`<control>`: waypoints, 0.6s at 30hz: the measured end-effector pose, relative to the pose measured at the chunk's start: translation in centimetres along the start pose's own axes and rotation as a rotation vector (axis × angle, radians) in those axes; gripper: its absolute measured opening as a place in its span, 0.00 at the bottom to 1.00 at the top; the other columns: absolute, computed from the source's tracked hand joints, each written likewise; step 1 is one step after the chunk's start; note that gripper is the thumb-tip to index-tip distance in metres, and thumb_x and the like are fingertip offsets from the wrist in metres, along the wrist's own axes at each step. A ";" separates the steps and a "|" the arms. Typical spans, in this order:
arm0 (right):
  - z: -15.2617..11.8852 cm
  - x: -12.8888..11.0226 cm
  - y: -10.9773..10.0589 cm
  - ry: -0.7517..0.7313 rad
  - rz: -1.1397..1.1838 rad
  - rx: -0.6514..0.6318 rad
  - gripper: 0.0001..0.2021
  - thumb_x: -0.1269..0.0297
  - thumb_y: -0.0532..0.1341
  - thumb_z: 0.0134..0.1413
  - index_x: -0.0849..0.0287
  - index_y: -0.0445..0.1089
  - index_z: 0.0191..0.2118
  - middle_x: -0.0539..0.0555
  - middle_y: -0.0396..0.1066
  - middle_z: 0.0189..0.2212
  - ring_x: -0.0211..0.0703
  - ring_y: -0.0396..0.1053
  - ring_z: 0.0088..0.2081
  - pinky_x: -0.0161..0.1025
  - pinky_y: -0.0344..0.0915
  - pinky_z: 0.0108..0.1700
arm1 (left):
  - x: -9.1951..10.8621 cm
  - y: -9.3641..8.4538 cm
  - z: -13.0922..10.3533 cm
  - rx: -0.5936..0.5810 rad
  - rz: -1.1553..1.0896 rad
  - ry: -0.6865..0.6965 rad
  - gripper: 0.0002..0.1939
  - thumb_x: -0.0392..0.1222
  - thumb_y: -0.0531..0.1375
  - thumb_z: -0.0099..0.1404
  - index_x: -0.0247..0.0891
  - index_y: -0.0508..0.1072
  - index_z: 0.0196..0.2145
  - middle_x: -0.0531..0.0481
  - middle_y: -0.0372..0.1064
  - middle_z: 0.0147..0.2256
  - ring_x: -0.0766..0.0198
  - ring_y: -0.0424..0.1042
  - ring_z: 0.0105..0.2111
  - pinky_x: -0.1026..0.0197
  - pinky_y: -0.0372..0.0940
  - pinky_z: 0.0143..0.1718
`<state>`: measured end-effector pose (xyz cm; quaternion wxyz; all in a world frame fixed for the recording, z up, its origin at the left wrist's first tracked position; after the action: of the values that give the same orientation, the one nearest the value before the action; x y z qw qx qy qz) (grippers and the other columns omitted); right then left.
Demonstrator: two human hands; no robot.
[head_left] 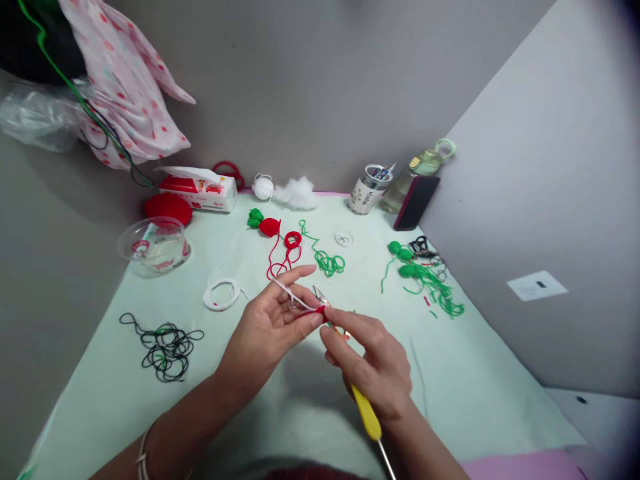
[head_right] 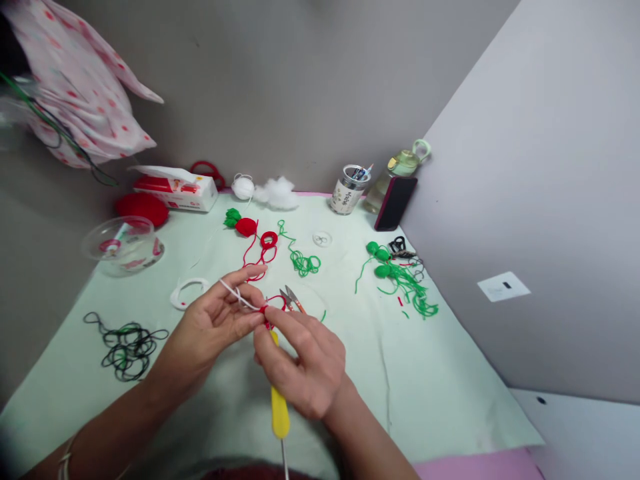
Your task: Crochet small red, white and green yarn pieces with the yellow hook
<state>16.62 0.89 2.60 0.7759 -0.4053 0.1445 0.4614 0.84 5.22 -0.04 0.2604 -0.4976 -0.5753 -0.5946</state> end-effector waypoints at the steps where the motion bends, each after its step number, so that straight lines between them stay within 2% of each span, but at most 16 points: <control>1: -0.1 -0.3 0.1 -0.052 -0.026 0.012 0.17 0.71 0.69 0.62 0.41 0.80 0.50 0.52 0.84 0.45 0.48 0.84 0.41 0.40 0.83 0.37 | -0.1 0.0 0.0 0.007 0.004 -0.003 0.28 0.37 0.73 0.63 0.44 0.74 0.59 0.54 0.73 0.36 0.66 0.75 0.37 0.63 0.70 0.40; 4: -0.4 -1.2 0.4 -0.218 -0.132 0.059 0.22 0.77 0.65 0.63 0.44 0.78 0.57 0.56 0.84 0.46 0.48 0.84 0.42 0.41 0.83 0.37 | -0.3 -0.2 0.0 0.050 -0.007 -0.012 0.31 0.38 0.73 0.63 0.42 0.71 0.62 0.54 0.73 0.37 0.66 0.73 0.35 0.63 0.69 0.38; 6: -0.5 -1.4 0.5 -0.260 -0.174 0.077 0.24 0.78 0.64 0.64 0.47 0.76 0.59 0.57 0.84 0.45 0.47 0.84 0.41 0.41 0.83 0.37 | -0.5 -0.2 -0.2 0.077 -0.014 -0.017 0.33 0.40 0.73 0.63 0.42 0.70 0.64 0.54 0.74 0.37 0.67 0.71 0.32 0.63 0.67 0.36; 9: -0.7 -1.1 0.6 -0.233 -0.173 0.079 0.23 0.77 0.63 0.66 0.49 0.74 0.62 0.58 0.84 0.45 0.47 0.83 0.41 0.41 0.83 0.40 | -0.6 0.0 -0.3 0.084 -0.015 -0.034 0.40 0.40 0.73 0.63 0.42 0.64 0.69 0.54 0.75 0.37 0.70 0.64 0.26 0.63 0.63 0.31; 12: -1.1 -0.5 0.5 -0.206 -0.132 0.071 0.22 0.75 0.62 0.67 0.51 0.73 0.63 0.60 0.83 0.48 0.48 0.83 0.45 0.43 0.82 0.42 | -0.3 0.0 -0.1 0.080 -0.028 -0.060 0.50 0.39 0.76 0.57 0.45 0.60 0.72 0.56 0.74 0.35 0.72 0.59 0.23 0.63 0.59 0.29; 15: -1.1 -0.1 0.6 -0.198 -0.093 0.055 0.23 0.75 0.63 0.67 0.51 0.72 0.63 0.60 0.82 0.50 0.49 0.82 0.47 0.45 0.82 0.44 | 0.0 -0.2 0.1 0.053 -0.024 -0.095 0.55 0.37 0.78 0.53 0.45 0.59 0.72 0.57 0.74 0.32 0.71 0.61 0.23 0.64 0.59 0.29; 18: -0.6 0.0 0.6 -0.154 -0.026 0.078 0.21 0.78 0.63 0.65 0.51 0.76 0.59 0.60 0.81 0.49 0.48 0.82 0.47 0.43 0.81 0.45 | 0.0 -0.4 0.3 0.014 -0.042 -0.096 0.53 0.36 0.78 0.54 0.44 0.60 0.72 0.56 0.76 0.32 0.70 0.66 0.26 0.63 0.62 0.33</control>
<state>16.20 0.58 1.92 0.8059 -0.3396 0.0969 0.4752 0.60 5.59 -0.23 0.2234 -0.5115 -0.6015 -0.5715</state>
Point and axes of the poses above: each hand's wrist, its own z-axis towards the middle knuckle, its own y-axis out of the palm, x = y × z, the point moved 5 cm from there along z, towards the middle knuckle
